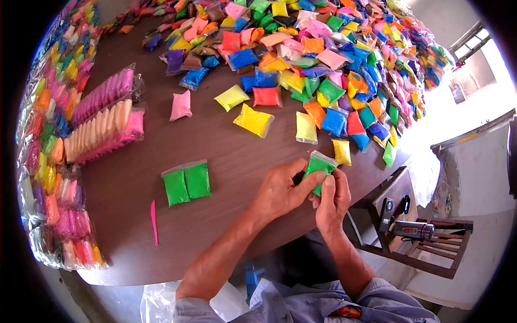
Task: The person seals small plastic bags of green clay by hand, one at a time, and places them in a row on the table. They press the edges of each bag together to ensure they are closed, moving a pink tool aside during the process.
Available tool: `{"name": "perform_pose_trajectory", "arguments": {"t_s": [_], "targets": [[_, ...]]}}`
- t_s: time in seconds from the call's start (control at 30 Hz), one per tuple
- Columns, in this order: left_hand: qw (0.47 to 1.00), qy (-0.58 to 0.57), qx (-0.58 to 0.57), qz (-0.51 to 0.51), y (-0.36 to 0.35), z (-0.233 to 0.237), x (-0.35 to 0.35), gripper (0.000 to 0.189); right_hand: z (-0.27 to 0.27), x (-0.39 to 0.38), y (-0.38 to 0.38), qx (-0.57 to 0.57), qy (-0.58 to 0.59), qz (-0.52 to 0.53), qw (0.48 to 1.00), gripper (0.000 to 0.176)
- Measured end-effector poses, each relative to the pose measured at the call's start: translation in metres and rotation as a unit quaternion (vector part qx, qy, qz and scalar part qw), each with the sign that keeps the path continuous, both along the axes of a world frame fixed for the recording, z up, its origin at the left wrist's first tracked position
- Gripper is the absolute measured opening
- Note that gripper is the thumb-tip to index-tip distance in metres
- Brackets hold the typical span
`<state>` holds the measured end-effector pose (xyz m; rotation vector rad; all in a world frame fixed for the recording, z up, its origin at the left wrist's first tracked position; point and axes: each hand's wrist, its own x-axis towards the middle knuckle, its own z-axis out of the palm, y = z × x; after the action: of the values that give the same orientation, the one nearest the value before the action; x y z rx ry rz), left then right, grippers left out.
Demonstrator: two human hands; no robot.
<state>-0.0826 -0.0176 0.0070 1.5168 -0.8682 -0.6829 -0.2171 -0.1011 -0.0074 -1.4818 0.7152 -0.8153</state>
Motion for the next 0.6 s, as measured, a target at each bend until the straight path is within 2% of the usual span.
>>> {"name": "perform_pose_trajectory", "arguments": {"t_s": [0.07, 0.13, 0.27, 0.33, 0.47, 0.53, 0.6], "targets": [[1.0, 0.006, 0.007, -0.008, -0.0001, 0.0011, 0.0004, 0.025, -0.0018, -0.0008, -0.0004, -0.024, 0.019, 0.001, 1.0, 0.025], [0.999, 0.025, -0.04, -0.009, -0.0005, 0.0076, -0.0015, 0.028, -0.0027, -0.0011, -0.0008, -0.015, 0.012, -0.012, 1.0, 0.025], [0.999, 0.005, -0.026, -0.029, 0.0009, 0.0039, -0.0005, 0.029, -0.0017, -0.0002, -0.0009, -0.008, -0.002, -0.031, 0.999, 0.024], [0.999, 0.025, 0.022, -0.043, 0.0006, 0.0047, 0.0009, 0.027, -0.0026, -0.0005, -0.0016, -0.009, -0.008, -0.022, 1.0, 0.024], [0.997, 0.066, 0.023, -0.041, 0.0005, 0.003, 0.0027, 0.026, -0.0029, 0.0001, -0.0019, -0.019, -0.006, 0.0, 1.0, 0.025], [0.994, 0.095, -0.02, -0.054, -0.0007, -0.0011, 0.0039, 0.025, -0.0031, -0.0012, -0.0014, -0.026, 0.005, -0.004, 1.0, 0.025], [0.995, 0.084, -0.009, -0.053, 0.0002, 0.0037, 0.0035, 0.025, -0.0051, -0.0011, -0.0028, -0.031, 0.016, -0.006, 0.999, 0.026]]}}
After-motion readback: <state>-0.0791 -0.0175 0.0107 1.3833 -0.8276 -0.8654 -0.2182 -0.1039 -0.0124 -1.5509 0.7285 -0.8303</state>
